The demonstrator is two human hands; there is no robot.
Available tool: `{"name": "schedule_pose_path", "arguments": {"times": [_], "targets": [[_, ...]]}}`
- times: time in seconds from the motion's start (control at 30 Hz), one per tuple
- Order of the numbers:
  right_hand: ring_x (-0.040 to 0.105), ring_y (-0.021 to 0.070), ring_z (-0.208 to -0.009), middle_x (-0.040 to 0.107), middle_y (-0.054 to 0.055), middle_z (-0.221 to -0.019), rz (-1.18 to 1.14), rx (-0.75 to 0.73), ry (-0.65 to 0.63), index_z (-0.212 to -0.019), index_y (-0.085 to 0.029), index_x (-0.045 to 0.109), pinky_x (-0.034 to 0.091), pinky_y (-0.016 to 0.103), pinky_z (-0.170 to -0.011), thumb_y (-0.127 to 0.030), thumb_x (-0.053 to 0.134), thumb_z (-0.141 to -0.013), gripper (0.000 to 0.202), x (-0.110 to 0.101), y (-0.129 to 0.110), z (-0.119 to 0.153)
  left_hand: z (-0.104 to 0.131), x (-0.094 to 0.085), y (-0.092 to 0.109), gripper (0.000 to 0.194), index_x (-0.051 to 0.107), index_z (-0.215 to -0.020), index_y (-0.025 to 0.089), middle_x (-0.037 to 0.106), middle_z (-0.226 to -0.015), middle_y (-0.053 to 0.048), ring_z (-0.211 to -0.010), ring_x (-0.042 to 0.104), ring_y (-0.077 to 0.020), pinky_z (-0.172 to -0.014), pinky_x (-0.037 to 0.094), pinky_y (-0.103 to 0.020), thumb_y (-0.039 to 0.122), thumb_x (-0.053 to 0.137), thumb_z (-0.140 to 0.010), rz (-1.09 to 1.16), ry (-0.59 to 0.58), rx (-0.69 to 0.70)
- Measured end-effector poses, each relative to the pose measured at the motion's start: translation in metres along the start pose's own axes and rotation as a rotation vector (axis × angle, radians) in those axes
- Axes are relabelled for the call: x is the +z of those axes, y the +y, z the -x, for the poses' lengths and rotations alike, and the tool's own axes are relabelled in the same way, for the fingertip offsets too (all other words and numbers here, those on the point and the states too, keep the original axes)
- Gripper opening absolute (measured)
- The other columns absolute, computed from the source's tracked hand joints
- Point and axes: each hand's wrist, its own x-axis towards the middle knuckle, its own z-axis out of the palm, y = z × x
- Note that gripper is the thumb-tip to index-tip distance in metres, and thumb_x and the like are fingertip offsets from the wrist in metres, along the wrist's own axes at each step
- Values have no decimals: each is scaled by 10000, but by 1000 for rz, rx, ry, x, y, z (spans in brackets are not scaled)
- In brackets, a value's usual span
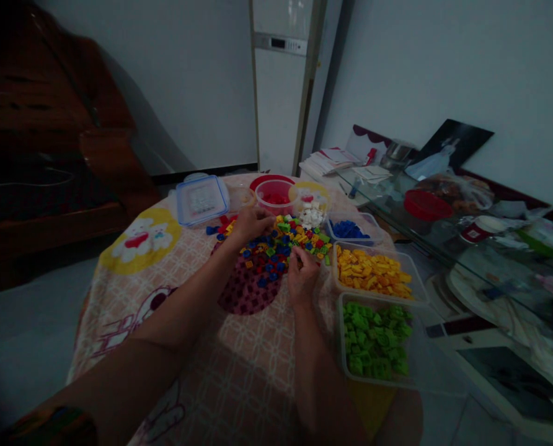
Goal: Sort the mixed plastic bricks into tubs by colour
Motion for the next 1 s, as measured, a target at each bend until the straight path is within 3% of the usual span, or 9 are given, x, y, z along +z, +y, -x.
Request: {"name": "schedule_pose_path", "arguments": {"times": [0.13, 0.23, 0.33, 0.4, 0.47, 0.67, 0.83, 0.9, 1.0], "targets": [[745, 249, -902, 818, 90, -940, 23, -23, 10, -956, -216, 812, 594, 396, -853, -360, 572, -905, 284, 1, 1, 0, -42, -12, 7, 97, 759, -789, 165, 709, -652, -25, -684, 696, -173, -666, 540, -248, 186, 666, -806, -159, 238, 104], [744, 250, -900, 817, 90, -936, 23, -15, 14, -946, -216, 811, 595, 400, -857, -357, 573, -899, 281, 2, 1, 0, -69, -15, 14, 164, 784, -893, 153, 765, -804, -67, -854, 727, -215, -811, 562, -294, 146, 661, -785, -187, 340, 125], [748, 254, -903, 819, 92, -934, 8, 5, 14, -934, -210, 811, 593, 405, -866, -356, 582, -888, 275, 2, 0, 0, -76, -17, 20, 308, 789, -1022, 137, 786, -948, -88, -983, 724, -234, -924, 547, -328, 100, 652, -749, -236, 372, 162], [751, 256, -908, 820, 95, -939, 3, 10, 14, -936, -207, 810, 593, 406, -870, -358, 583, -886, 278, 1, -1, 0, -67, -19, 22, 338, 789, -1053, 135, 790, -980, -83, -996, 721, -233, -939, 543, -333, 104, 644, -750, -267, 358, 195], [752, 258, -918, 821, 97, -947, 3, 4, 14, -939, -205, 810, 591, 409, -878, -358, 577, -888, 284, 1, -1, 0, -49, -21, 19, 290, 795, -1014, 137, 790, -928, -65, -927, 723, -218, -891, 551, -315, 132, 640, -770, -273, 298, 207], [746, 258, -926, 818, 107, -956, 13, -23, -9, -953, -191, 811, 585, 408, -897, -340, 574, -900, 285, 0, 0, 0, 14, -23, 0, 84, 779, -722, 173, 708, -633, -6, -652, 659, -165, -687, 506, -250, 172, 700, -750, -409, -58, 158], [744, 248, -926, 820, 99, -962, 36, -22, -24, -964, -192, 810, 585, 393, -891, -327, 574, -905, 279, -1, 0, 0, 41, -26, -12, 147, 798, -696, 209, 742, -664, 19, -643, 649, -140, -629, 448, -215, 90, 715, -672, -624, -402, 129], [745, 244, -921, 822, 92, -960, 38, -21, -28, -965, -196, 811, 586, 385, -886, -327, 572, -904, 279, -1, 0, 0, 46, -25, -15, 210, 820, -768, 226, 777, -740, 20, -696, 673, -145, -634, 445, -209, 80, 709, -668, -692, -460, 121], [746, 246, -914, 822, 88, -955, 29, -31, -32, -956, -199, 810, 587, 386, -884, -323, 570, -905, 275, -1, 0, 0, 50, -22, -19, 240, 829, -843, 224, 804, -845, -9, -773, 701, -170, -641, 442, -222, 87, 709, -687, -800, -436, 137]]}}
